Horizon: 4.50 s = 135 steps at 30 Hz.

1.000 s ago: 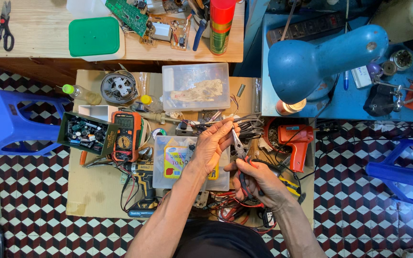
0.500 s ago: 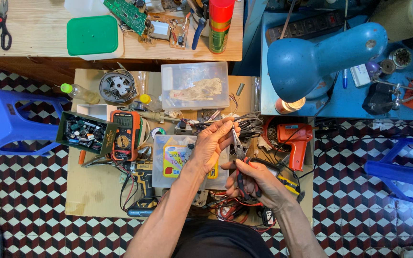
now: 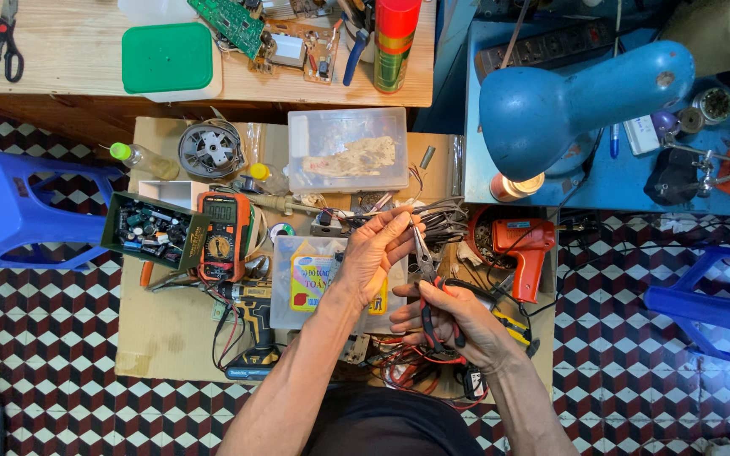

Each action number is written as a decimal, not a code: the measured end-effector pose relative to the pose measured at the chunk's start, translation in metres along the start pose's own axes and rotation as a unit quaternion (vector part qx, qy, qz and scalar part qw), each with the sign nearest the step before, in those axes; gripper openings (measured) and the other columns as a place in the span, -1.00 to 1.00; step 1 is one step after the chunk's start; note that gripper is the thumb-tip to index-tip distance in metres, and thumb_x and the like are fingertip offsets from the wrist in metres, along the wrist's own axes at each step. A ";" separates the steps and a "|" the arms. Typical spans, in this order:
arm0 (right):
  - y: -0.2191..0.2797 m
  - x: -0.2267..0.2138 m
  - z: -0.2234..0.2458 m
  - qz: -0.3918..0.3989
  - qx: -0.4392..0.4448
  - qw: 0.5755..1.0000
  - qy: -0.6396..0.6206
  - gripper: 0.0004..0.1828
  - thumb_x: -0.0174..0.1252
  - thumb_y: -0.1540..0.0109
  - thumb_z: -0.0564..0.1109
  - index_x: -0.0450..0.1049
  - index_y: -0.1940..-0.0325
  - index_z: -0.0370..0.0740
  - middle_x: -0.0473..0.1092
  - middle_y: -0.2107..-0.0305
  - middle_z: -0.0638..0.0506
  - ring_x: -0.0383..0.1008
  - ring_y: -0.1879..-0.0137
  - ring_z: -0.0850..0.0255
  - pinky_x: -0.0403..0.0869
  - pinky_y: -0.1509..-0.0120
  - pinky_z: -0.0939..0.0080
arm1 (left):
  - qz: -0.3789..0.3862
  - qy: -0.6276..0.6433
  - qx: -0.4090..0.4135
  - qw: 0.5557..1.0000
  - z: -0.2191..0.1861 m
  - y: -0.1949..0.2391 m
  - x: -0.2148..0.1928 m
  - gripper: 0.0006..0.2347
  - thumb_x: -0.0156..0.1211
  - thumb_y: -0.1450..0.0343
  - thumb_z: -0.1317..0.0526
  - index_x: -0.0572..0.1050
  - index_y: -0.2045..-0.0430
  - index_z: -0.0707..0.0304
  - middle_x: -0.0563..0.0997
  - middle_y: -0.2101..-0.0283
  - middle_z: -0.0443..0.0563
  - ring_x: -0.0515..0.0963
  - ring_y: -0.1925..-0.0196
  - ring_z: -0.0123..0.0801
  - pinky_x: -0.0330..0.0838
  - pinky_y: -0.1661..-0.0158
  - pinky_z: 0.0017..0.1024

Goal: The person retrieves a small box from a shelf and moves to a workbench. They open the box, remove a small component, and place it on a circuit board. They then use a heat gun to apply heat to the board while holding it steady.

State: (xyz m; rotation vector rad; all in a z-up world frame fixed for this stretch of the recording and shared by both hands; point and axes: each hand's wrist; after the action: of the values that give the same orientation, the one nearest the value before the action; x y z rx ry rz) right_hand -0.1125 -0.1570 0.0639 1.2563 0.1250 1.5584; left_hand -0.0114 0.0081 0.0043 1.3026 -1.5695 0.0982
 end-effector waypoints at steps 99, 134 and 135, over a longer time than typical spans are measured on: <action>-0.023 0.030 -0.136 -0.218 -0.153 0.964 -0.018 -0.29 0.18 -0.24 -0.21 0.16 -0.47 -0.39 0.48 0.28 -0.01 0.51 0.23 0.32 0.50 0.16 0.38 | 0.003 -0.379 0.037 0.925 -0.013 0.105 -0.125 -0.64 0.20 -0.42 0.22 0.52 -0.09 0.41 0.69 0.15 -0.03 0.62 0.22 -0.54 0.55 0.21 -0.54; 0.018 -0.018 -0.068 -0.204 -0.334 0.911 -0.128 -0.80 0.24 -0.34 -0.13 0.48 0.03 -0.29 0.49 0.31 -0.01 0.50 0.23 0.26 0.51 0.10 0.27 | 0.091 -0.150 -0.087 0.981 -0.034 0.090 -0.033 -0.64 0.00 -0.54 0.28 0.38 -0.24 0.42 0.63 -0.06 0.10 0.66 0.05 -0.41 0.59 0.04 -0.39; 0.018 -0.019 -0.070 -0.204 -0.333 0.911 -0.131 -0.80 0.25 -0.37 -0.12 0.48 0.03 -0.29 0.48 0.33 0.00 0.48 0.26 0.27 0.49 0.12 0.28 | 0.093 -0.139 -0.093 0.982 -0.034 0.091 -0.033 -0.63 -0.01 -0.53 0.28 0.37 -0.25 0.41 0.63 -0.07 0.10 0.66 0.03 -0.40 0.59 0.02 -0.38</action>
State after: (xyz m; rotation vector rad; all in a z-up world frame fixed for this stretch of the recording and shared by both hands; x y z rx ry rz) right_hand -0.1786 -0.1441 0.0327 0.8068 -0.2858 0.9322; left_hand -0.0629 0.0877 0.0422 1.0546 -1.8884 -0.1170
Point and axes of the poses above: each hand's wrist, its own y-axis away from the middle knuckle, its own x-axis out of the palm, z = x × y
